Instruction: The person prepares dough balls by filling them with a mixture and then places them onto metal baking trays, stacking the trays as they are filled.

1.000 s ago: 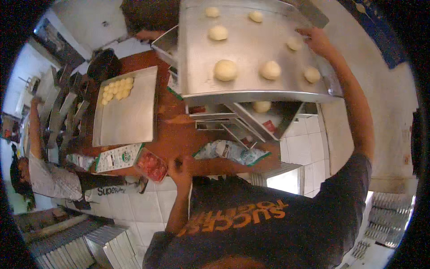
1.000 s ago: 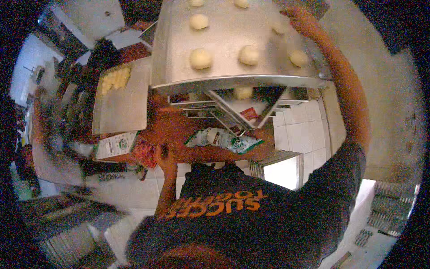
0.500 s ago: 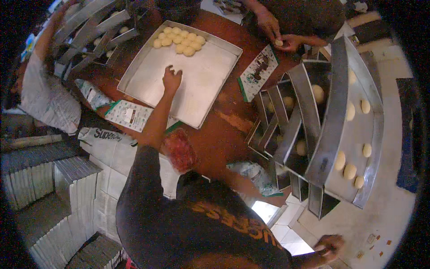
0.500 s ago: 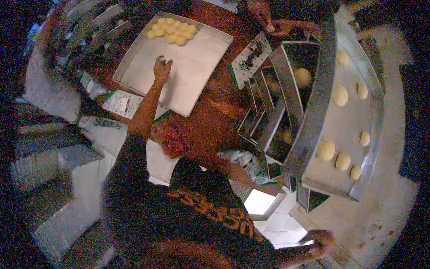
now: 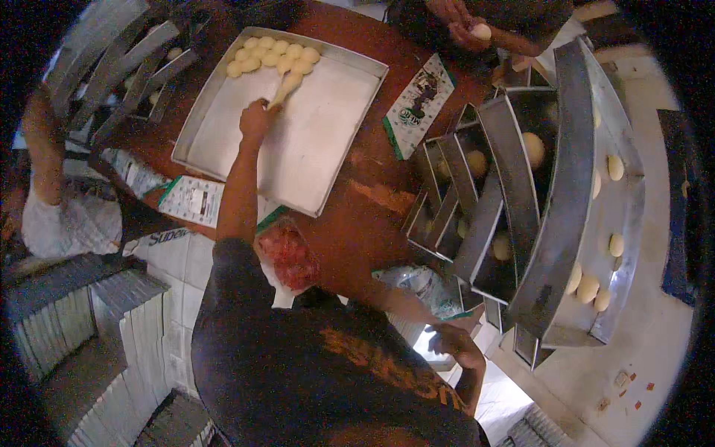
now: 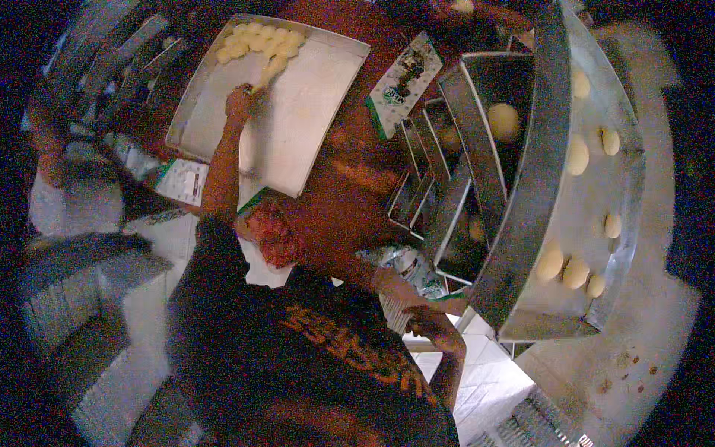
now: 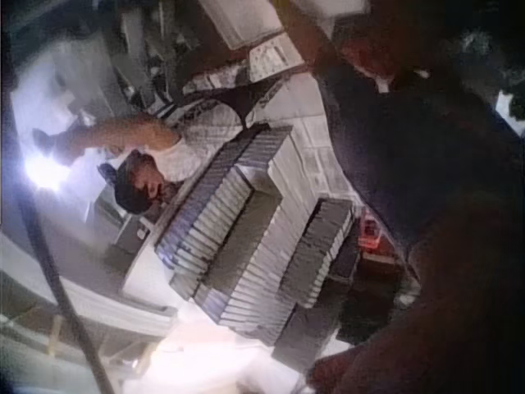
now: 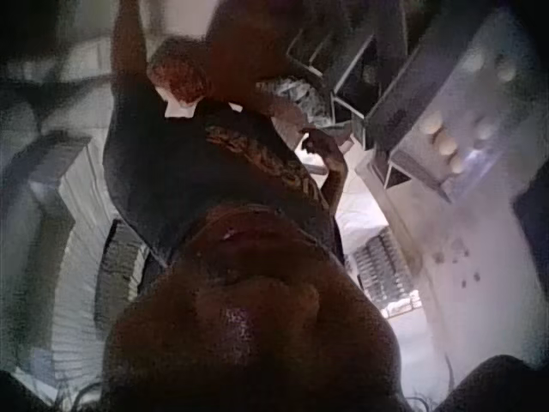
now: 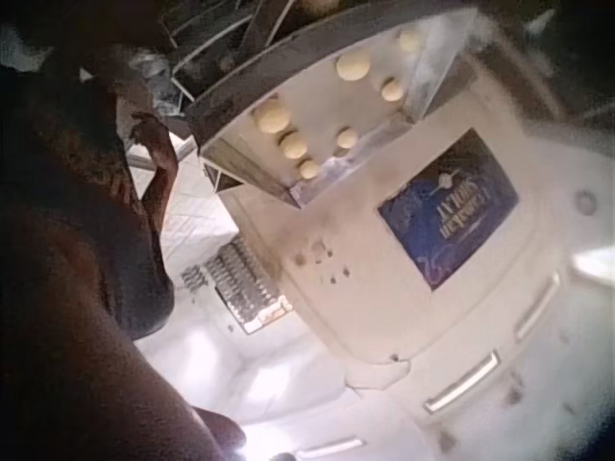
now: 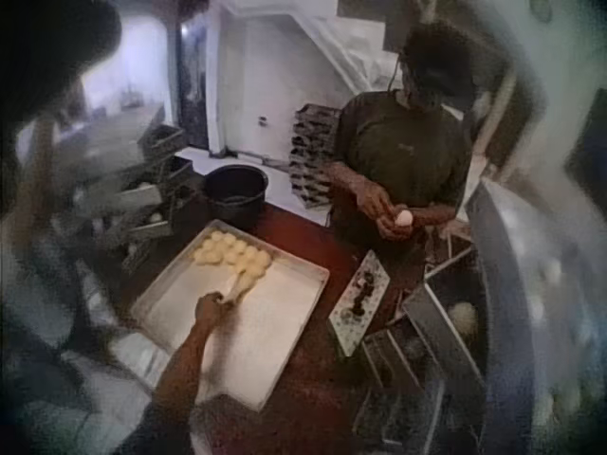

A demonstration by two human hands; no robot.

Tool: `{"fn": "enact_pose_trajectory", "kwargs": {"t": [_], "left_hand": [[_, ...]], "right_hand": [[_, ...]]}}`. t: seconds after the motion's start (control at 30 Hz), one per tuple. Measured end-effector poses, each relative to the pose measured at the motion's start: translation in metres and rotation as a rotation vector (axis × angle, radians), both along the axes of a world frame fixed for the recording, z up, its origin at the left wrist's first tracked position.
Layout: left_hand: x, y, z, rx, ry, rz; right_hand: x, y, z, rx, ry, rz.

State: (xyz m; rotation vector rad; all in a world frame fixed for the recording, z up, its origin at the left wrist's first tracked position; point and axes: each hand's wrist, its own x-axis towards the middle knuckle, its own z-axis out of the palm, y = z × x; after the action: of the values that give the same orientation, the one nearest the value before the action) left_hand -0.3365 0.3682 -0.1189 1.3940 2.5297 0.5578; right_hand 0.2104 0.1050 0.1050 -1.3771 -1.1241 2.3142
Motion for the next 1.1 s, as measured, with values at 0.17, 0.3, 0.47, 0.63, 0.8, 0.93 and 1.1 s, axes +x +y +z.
{"fn": "enact_pose_trajectory", "kwargs": {"t": [0.17,0.3,0.47,0.63,0.8,0.93,1.1], "left_hand": [[0.055,-0.143,0.061,0.230,-1.224,0.067],[0.182,-0.245,0.106,0.153,-1.149,-0.134],[0.284,-0.320,0.094,-0.043,-0.337,-0.551],[0.348,-0.358,0.002,0.029,-0.018,-0.389],[0.375,-0.378,-0.025,0.174,-0.096,-0.539],[0.348,-0.333,0.012,0.145,-0.946,-0.141],[0.344,-0.337,-0.015,0.371,-1.559,0.297]], "right_hand": [[0.009,0.003,-0.032,0.158,-0.285,0.331],[0.024,-0.006,-0.079,0.429,-0.325,0.366],[0.007,0.013,-0.096,0.637,-0.492,0.490],[0.005,0.016,-0.166,1.281,-0.622,0.344],[-0.032,0.041,-0.143,1.134,-0.786,0.763],[-0.024,0.057,-0.177,1.198,-0.644,0.680],[-0.015,0.046,-0.163,1.145,-0.377,0.505]]}}
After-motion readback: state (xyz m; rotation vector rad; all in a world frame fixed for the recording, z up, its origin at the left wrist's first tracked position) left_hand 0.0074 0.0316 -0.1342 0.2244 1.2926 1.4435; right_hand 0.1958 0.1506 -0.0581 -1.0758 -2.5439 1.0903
